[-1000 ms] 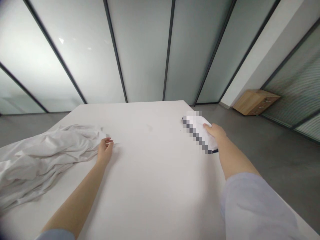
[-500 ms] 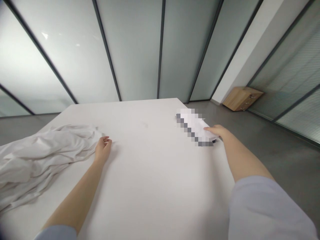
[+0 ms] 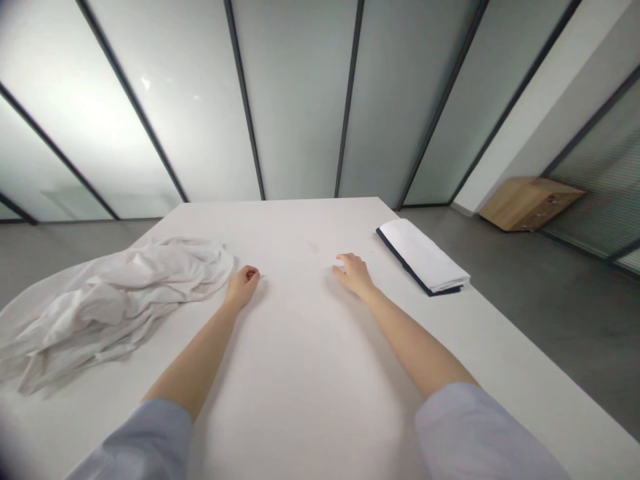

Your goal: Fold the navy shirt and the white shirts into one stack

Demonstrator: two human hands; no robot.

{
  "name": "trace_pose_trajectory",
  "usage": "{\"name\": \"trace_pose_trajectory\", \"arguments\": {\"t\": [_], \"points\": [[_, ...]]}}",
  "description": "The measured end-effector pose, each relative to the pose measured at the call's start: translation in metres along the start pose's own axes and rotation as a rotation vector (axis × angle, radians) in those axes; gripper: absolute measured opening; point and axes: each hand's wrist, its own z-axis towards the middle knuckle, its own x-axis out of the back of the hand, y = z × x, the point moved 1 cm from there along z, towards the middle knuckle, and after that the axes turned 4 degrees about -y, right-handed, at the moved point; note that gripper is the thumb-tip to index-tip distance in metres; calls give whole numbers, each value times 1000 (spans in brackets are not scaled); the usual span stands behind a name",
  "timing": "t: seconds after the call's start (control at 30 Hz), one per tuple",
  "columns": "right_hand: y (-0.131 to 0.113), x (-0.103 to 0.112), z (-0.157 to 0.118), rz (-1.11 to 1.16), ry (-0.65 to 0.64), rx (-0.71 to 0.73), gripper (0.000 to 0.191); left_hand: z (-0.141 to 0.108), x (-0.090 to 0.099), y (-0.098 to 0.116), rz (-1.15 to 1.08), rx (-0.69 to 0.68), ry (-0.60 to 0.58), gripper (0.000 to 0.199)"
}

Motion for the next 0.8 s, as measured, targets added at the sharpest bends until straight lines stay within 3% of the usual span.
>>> {"name": "trace_pose_trajectory", "arguments": {"t": [0.1, 0.17, 0.43, 0.8], "points": [[-38, -27, -6, 5, -69, 73, 36, -2, -1, 4, 94, 9, -40, 18], [-48, -34, -9, -14, -97, 112, 34, -2, -1, 5, 140, 3, -62, 20], [-30, -33, -13, 46, -116, 125, 30, -5, -2, 7, 197, -38, -91, 23], [-30, -33, -12, 73, -114, 133, 29, -5, -1, 7, 217, -47, -89, 24]]}}
